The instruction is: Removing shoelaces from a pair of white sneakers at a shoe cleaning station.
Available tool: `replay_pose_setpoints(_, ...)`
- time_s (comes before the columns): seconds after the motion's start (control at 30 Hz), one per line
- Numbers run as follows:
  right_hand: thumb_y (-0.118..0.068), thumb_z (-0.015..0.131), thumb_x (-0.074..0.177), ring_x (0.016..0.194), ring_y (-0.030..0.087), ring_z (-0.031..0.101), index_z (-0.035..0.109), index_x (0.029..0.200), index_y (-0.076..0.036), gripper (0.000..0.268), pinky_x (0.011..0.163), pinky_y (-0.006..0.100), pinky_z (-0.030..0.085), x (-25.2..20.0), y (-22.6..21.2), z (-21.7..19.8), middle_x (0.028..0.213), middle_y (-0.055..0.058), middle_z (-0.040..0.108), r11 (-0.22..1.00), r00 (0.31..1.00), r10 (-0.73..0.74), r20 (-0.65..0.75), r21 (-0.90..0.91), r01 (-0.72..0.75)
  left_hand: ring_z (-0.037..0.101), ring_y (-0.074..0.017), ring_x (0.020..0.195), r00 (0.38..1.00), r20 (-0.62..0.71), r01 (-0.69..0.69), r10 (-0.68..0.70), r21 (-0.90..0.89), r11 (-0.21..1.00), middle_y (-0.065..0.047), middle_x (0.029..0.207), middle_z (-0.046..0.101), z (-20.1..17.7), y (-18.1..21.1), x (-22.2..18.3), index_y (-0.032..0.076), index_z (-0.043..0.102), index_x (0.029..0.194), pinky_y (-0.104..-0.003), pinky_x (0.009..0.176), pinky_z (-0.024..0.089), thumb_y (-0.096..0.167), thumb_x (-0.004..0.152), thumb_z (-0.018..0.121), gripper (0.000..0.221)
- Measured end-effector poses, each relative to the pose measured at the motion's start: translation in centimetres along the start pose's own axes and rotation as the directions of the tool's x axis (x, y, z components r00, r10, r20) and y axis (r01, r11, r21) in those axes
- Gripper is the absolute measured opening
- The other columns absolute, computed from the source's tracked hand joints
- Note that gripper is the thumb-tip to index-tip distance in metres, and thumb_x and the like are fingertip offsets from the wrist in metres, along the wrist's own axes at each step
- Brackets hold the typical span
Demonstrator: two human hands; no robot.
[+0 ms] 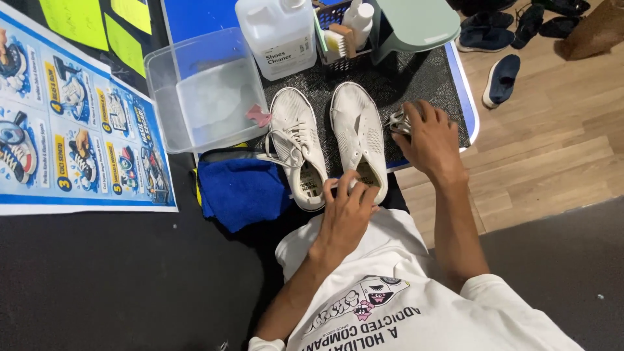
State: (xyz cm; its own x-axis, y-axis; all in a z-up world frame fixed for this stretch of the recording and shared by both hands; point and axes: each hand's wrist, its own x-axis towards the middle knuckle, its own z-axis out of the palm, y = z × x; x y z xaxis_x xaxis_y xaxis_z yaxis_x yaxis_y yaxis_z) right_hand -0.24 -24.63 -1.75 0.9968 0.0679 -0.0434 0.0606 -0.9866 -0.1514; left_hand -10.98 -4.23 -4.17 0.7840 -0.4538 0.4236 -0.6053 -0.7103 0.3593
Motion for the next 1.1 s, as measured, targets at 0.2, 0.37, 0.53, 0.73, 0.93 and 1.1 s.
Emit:
replay_pose_setpoints(0.2,0.0,0.067,0.089,0.089,0.045,0.067,0.068,0.124,-0.001,0.035,0.061,0.053,0.059,-0.3,2.8,7.3,0.104,0.023,0.065,0.958,0.939,-0.169,-0.298,0.174,0.227,0.064,-0.0293,0.107,0.986,-0.167,-0.03,-0.003,-0.197,0.98,-0.008,0.095,0.061,-2.6,-0.3,0.9,0.004,0.067,0.119,-0.055,0.113,0.041,0.022,0.093,0.073,0.032)
replay_pose_setpoints(0.37,0.003,0.074,0.078,0.107,0.053,0.061,0.063,0.129,0.002,0.053,0.087,0.059,0.052,-0.8,-0.4,4.1,0.117,0.028,0.062,0.696,0.938,-0.269,-0.22,0.629,0.347,0.062,-0.0286,0.098,0.967,-0.253,-0.089,0.027,-0.238,0.967,-0.008,0.092,0.058,-4.7,1.9,2.0,0.003,0.069,0.116,-0.057,0.11,0.045,0.016,0.096,0.071,0.025)
replay_pose_setpoints(0.53,0.006,0.065,0.086,0.128,0.057,0.051,0.057,0.136,0.007,0.051,0.104,0.065,0.043,-3.1,1.0,-0.8,0.138,0.034,0.054,0.546,0.93,-0.295,-0.22,0.76,0.353,0.061,-0.028,0.092,0.951,-0.302,-0.138,0.064,-0.232,0.963,-0.008,0.09,0.056,-4.9,3.4,3.4,0.002,0.069,0.113,-0.062,0.108,0.046,0.011,0.096,0.071,0.019)
replay_pose_setpoints(0.73,-0.051,0.028,0.099,0.1,0.042,0.07,0.03,0.16,-0.006,0.076,0.053,0.046,0.06,-8.7,5.5,-0.6,0.145,0.027,0.053,0.322,0.96,-0.173,0.221,0.934,-0.157,0.062,-0.0286,0.099,0.947,-0.288,-0.188,0.139,-0.149,0.971,-0.009,0.094,0.057,-0.2,6.2,4.8,0.002,0.068,0.115,-0.065,0.109,0.046,0.007,0.098,0.066,0.017)
replay_pose_setpoints(0.93,-0.018,0.046,0.105,0.132,0.025,0.045,0.043,0.156,-0.005,0.053,0.108,0.053,0.04,-8.9,7.1,-0.3,0.15,0.018,0.051,0.468,0.998,0.033,0.058,0.881,-0.066,0.063,-0.0244,0.098,0.911,-0.312,-0.287,0.271,-0.006,0.958,-0.006,0.094,0.055,5.0,6.2,7.2,0.008,0.066,0.115,-0.055,0.11,0.051,0.01,0.1,0.063,0.016)
replay_pose_setpoints(1.1,-0.011,0.055,0.103,0.079,0.028,0.06,0.053,0.149,-0.001,0.047,0.048,0.047,0.057,-5.9,6.9,-2.7,0.109,0.022,0.06,0.25,0.979,0.148,0.139,0.953,-0.173,0.061,-0.0337,0.118,0.902,-0.31,-0.31,0.3,0.019,0.951,-0.016,0.118,0.06,4.3,2.7,14.0,0.012,0.066,0.125,-0.053,0.107,0.051,0.026,0.076,0.088,0.056)
